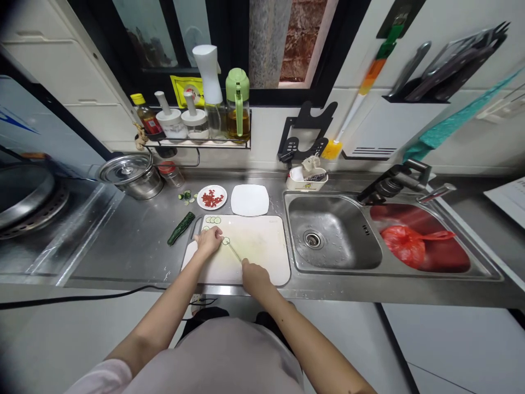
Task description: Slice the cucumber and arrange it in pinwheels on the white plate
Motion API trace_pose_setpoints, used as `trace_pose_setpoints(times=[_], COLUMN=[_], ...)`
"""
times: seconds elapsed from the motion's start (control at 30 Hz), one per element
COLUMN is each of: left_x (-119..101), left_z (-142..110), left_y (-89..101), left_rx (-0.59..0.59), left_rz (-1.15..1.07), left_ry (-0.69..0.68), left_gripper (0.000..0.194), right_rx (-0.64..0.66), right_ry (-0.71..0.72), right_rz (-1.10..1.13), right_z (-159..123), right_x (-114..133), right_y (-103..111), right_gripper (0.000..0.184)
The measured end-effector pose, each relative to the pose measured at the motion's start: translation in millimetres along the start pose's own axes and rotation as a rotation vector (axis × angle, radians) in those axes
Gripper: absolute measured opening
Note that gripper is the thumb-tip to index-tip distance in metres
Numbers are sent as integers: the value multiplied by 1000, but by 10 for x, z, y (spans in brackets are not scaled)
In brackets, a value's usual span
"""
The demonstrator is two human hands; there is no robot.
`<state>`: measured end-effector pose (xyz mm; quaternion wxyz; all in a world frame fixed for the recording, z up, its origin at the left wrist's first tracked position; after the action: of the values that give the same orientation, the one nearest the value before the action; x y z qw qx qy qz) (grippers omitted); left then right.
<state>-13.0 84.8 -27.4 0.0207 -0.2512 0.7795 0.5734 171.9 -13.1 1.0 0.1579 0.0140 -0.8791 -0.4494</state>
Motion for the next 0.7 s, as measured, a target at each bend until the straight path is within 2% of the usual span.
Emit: trace_pose_setpoints(times=[0.7], left_x=[-9], left_z=[18], left_y=[-10], left_rx=[-1], left_rz=[17], left_ry=[-16], left_gripper=[13], right_rx=[-9], right_ry=[19], right_rz=[-6], right_z=[127], right_x=[48], right_y=[9], right_gripper=[29])
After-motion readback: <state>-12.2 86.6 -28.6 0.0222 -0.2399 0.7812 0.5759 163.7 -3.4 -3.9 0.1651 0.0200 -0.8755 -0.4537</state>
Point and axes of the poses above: each hand's wrist, its own z-axis towards the middle knuckle, its own y-axis out of the back of the hand, x = y × z, the point moved 10 cm from there along z, towards the middle knuckle, and after that the axes turned 6 degrees about z, right-handed, at the moved point
